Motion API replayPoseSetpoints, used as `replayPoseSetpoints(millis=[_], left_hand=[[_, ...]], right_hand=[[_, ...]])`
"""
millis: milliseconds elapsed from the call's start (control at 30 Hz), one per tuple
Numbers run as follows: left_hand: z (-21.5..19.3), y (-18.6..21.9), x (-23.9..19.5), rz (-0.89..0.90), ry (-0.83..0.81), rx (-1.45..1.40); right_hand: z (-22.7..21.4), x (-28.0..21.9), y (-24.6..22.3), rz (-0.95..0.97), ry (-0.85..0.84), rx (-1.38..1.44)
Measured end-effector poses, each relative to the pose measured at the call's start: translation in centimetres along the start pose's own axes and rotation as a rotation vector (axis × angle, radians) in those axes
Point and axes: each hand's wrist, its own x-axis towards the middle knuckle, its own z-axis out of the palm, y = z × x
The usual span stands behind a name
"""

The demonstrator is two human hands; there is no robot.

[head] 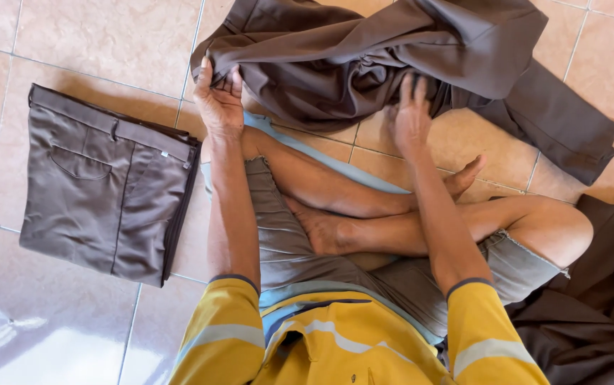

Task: The person sits cross-legged on a tiled floor and folds brown trousers by hand. They unfold each pair, align the legs, fold the garment in half lengthwise, then fold it into a compact rectangle and place it on a growing stack to the left.

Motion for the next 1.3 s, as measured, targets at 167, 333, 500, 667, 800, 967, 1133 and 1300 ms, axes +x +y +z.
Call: replayPoseSetpoints(millis=[167, 333, 500, 667, 800, 967, 1133, 1300], left_hand=[[0.1, 0.6, -0.2, 0.055, -0.004, -0.164], [0.0, 0.6, 0.5, 0.085, 0.060, -0.200], [-0.1, 0.6, 1.5, 0.099, 0.162, -0.211], [0.3, -0.1, 1.5, 0.092, 0.153, -0.084], [2.0, 0.3, -1.4, 0.040, 0.147, 0.143], [3.2, 0.7, -2.8, 0.074, 0.235, 0.198], [3.5, 0.8, -3.1, 0.094, 0.214, 0.196], [2.9, 0.7, -2.5, 0.105, 0.180, 0.199]], right_hand=[[0.5, 3.4, 4.3, 0.104, 0.058, -0.066], [1.9, 4.2, 10.4, -0.080, 0.136, -0.369], [-12.4, 1.9, 12.2, -0.083, -0.203, 0.157], [-25.7, -2.8, 15.1, 0.109, -0.309, 0.458], [-24.5, -5.4, 15.0, 0.265, -0.220, 0.551], [-20.4, -4.8, 13.0, 0.330, -0.811, 0.065], [-21.7, -6.1, 8.2, 0.131, -0.447, 0.217], [-16.6, -6.5, 4.0, -0.209, -0.320, 0.283]])
